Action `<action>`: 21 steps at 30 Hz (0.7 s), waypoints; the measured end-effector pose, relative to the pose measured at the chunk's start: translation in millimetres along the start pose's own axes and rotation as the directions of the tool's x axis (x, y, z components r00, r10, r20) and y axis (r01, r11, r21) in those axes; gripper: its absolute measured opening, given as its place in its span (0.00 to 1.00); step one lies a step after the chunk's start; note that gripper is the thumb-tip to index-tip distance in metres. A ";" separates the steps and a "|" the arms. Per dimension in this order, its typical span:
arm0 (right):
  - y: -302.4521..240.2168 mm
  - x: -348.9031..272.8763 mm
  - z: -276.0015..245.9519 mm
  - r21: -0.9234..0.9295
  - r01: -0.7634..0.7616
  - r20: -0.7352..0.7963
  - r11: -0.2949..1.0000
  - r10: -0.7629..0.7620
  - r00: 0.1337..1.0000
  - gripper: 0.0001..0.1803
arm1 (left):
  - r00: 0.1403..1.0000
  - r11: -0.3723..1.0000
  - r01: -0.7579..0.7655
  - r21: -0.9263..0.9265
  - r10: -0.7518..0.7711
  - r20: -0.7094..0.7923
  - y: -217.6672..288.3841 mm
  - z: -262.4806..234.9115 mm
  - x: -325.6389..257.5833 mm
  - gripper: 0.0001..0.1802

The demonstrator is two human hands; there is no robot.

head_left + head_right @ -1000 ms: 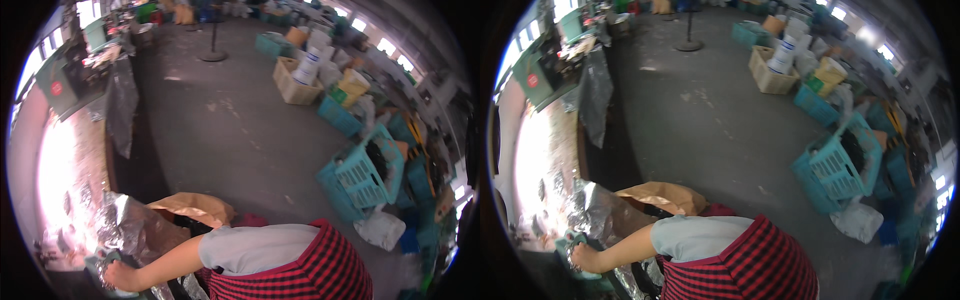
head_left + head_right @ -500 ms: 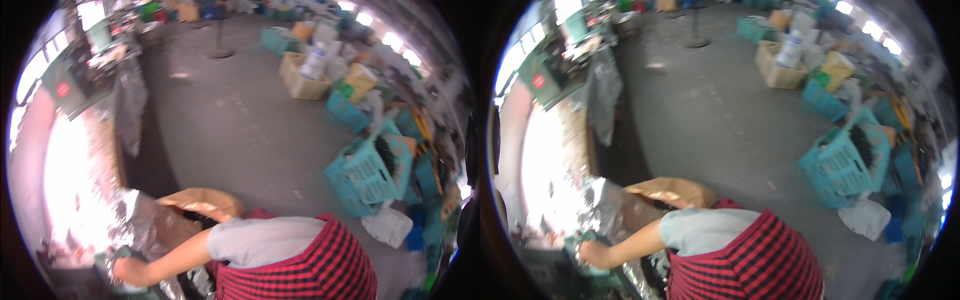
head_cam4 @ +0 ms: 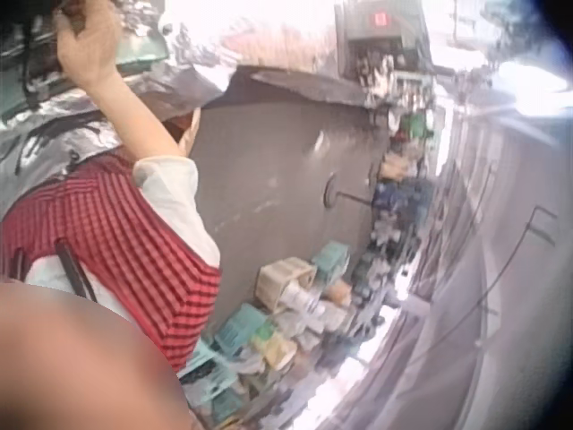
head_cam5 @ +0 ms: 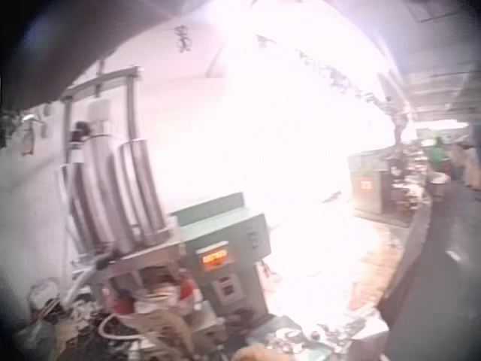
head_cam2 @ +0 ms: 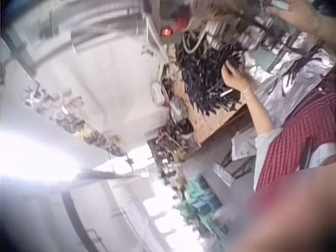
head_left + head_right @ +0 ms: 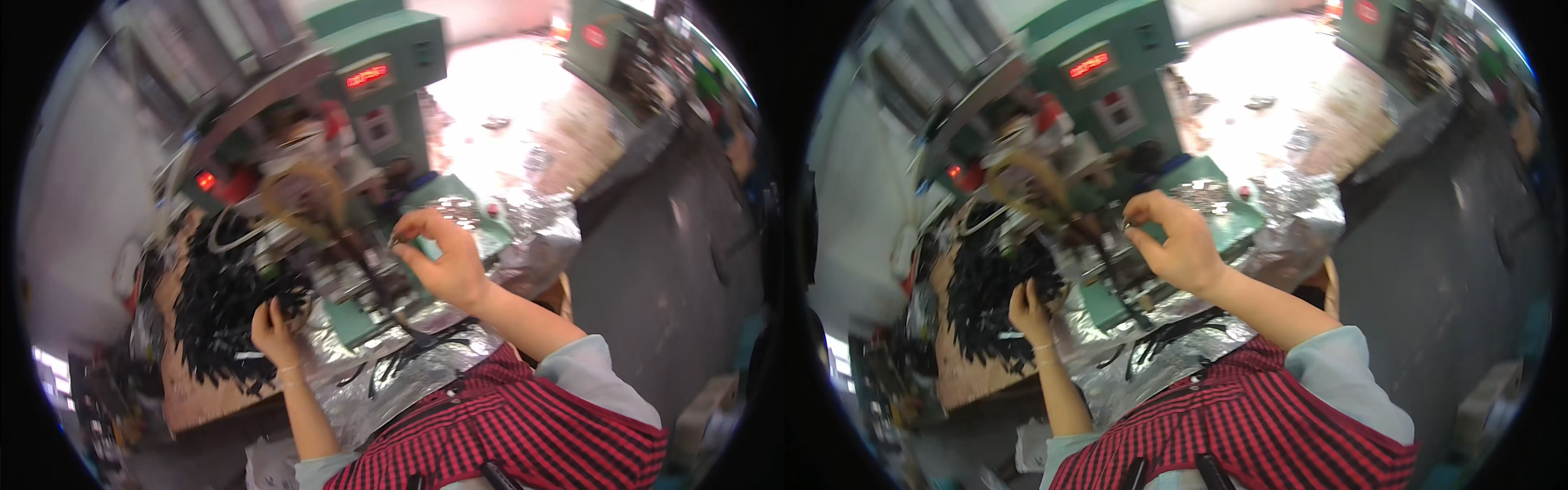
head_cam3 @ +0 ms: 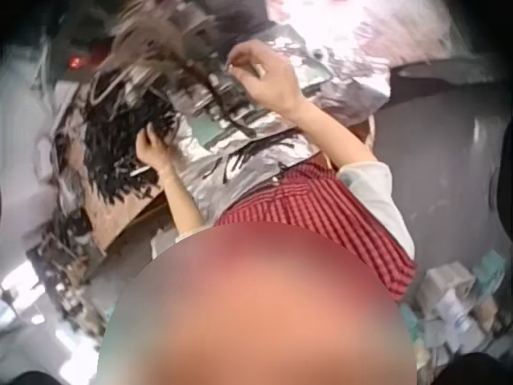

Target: The person repeatedly picks black cable segments and small metal components, inserts them into a green press machine, and operates the lever to crimp the parts together. Finished assemblies are placed on the work surface while the person continues the cycle with additional components.

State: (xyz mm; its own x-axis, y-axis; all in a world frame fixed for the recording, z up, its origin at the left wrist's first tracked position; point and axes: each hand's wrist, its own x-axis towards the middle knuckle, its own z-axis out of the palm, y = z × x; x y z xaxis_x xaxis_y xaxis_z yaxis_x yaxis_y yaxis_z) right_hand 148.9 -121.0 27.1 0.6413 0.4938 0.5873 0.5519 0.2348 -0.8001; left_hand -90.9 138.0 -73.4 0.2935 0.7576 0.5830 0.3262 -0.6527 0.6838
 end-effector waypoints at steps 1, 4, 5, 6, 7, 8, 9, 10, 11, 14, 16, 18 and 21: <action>-4.9 6.9 7.9 0.041 -0.047 -0.007 0.998 0.047 0.999 0.15 | 0.999 0.999 0.029 -0.040 -0.029 0.018 22.0 2.0 5.6 0.12; 10.1 13.1 36.7 0.175 -0.101 -0.049 0.979 0.111 0.993 0.20 | 0.984 0.896 0.166 -0.411 -0.178 0.010 54.4 6.0 6.3 0.12; 12.3 11.6 38.1 0.235 -0.176 -0.026 0.956 0.187 0.982 0.21 | 0.985 0.878 0.156 -0.452 -0.172 0.004 57.6 4.3 2.9 0.12; 12.2 8.6 42.3 0.253 -0.176 -0.020 0.951 0.187 0.982 0.21 | 0.985 0.867 0.153 -0.475 -0.175 -0.004 58.3 1.2 0.6 0.12; 10.7 3.0 46.5 0.273 -0.184 -0.013 0.944 0.195 0.981 0.21 | 0.983 0.857 0.154 -0.492 -0.182 -0.009 59.7 -4.8 -4.2 0.12; 11.7 1.7 45.6 0.281 -0.235 0.022 0.930 0.238 0.971 0.22 | 0.983 0.844 0.140 -0.517 -0.183 -0.032 68.8 -4.5 -1.7 0.12; 11.6 1.6 43.9 0.287 -0.284 0.057 0.915 0.280 0.958 0.24 | 0.981 0.830 0.124 -0.543 -0.183 -0.056 82.2 -5.5 2.1 0.13; 9.5 4.6 42.1 0.290 -0.327 0.091 0.899 0.314 0.945 0.25 | 0.982 0.824 0.065 -0.562 -0.153 -0.111 110.5 -9.4 8.3 0.12; 5.7 5.8 41.6 0.304 -0.323 0.108 0.896 0.304 0.946 0.26 | 0.990 0.740 -0.040 -0.671 -0.060 -0.124 137.7 -15.9 13.6 0.11; -7.8 7.9 47.0 0.375 -0.316 0.143 0.872 0.282 0.949 0.28 | 0.974 0.732 -0.203 -0.651 0.216 -0.062 197.4 -24.8 35.5 0.08; -11.8 9.8 53.7 0.470 -0.298 0.118 0.831 0.275 0.954 0.27 | 0.981 0.753 -0.157 -0.639 0.191 -0.016 196.9 -11.8 50.3 0.06; -29.3 6.9 50.2 0.502 -0.341 0.122 0.795 0.325 0.938 0.30 | 0.965 0.772 -0.228 -0.593 0.259 -0.035 198.1 -12.6 43.9 0.06; -35.9 5.2 46.6 0.391 -0.341 0.140 0.855 0.311 0.940 0.31 | 0.921 0.755 -0.328 -0.568 0.389 -0.015 192.1 -8.2 15.8 0.05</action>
State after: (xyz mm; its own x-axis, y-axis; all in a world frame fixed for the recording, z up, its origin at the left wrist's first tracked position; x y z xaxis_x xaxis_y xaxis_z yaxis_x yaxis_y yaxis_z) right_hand 107.6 -87.8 53.2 0.7002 0.6542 0.2858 0.0445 0.3596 -0.9321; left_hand -30.9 24.7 70.7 0.3841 0.4442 0.8094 -0.3599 -0.7354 0.5743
